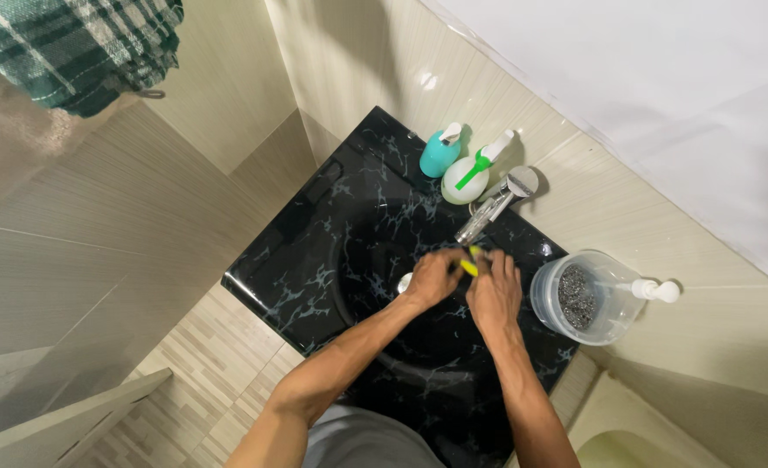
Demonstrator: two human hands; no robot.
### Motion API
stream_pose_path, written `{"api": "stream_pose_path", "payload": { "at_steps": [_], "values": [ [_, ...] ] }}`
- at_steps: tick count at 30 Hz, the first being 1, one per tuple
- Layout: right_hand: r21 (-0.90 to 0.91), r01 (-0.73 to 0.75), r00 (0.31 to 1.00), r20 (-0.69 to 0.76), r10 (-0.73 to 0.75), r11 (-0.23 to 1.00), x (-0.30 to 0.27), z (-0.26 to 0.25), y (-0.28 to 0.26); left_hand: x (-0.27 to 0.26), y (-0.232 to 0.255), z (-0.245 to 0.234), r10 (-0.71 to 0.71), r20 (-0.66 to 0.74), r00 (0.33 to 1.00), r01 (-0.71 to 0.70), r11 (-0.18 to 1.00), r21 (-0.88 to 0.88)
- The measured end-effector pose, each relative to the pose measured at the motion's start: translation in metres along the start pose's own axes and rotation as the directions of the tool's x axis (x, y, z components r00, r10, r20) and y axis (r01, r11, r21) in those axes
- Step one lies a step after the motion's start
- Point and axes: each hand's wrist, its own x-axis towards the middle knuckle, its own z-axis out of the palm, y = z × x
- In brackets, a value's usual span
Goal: The person cleans a sink faucet and showerhead by scrubbing them with a steel wool pad and then wipes the surfaces with a yellow and green sponge.
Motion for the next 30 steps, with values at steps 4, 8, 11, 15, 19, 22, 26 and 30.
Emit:
{"api": "stream_pose_path", "payload": {
  "at_steps": [4, 8, 11, 15, 19, 22, 26, 30],
  "values": [
    [-0.207, -0.071, 0.853, 0.494, 0.167, 0.976, -0.04, 0.015, 0.0, -0.017, -0.016, 0.02, -0.147, 0.54, 0.829, 0.043, 0.979, 0.2],
    [0.018, -0.036, 0.819, 0.574, 0.019, 0.999, -0.065, 0.043, -0.015, -0.024, -0.061, 0.03, -0.184, 0.75, 0.636, -0.1, 0.943, 0.316],
    [0.215, -0.163, 0.753, 0.658, -0.02, 0.963, -0.052, 0.053, -0.036, -0.021, -0.091, 0.02, -0.391, 0.824, 0.409, -0.272, 0.81, 0.52],
    [0.36, -0.262, 0.742, 0.668, -0.051, 0.895, -0.039, 0.073, -0.073, -0.019, -0.093, -0.037, -0.65, 0.55, 0.524, -0.05, 0.622, 0.782],
    [0.654, -0.103, 0.896, 0.388, -0.216, 0.749, -0.027, 0.098, -0.099, -0.014, -0.077, -0.089, -0.541, 0.26, 0.8, 0.154, 0.604, 0.782],
    [0.682, -0.222, 0.905, 0.41, -0.113, 0.696, -0.012, 0.105, -0.113, -0.007, -0.063, -0.116, -0.544, 0.196, 0.816, 0.266, 0.654, 0.708],
    [0.799, -0.572, 0.82, 0.563, 0.103, 0.183, 0.003, 0.121, -0.116, -0.014, -0.033, -0.135, -0.339, -0.013, 0.941, 0.312, 0.848, 0.428],
    [0.819, -0.487, 0.8, 0.558, 0.22, -0.305, 0.02, 0.168, -0.093, -0.009, -0.004, -0.148, -0.394, 0.052, 0.918, 0.356, 0.873, 0.334]
  ]
}}
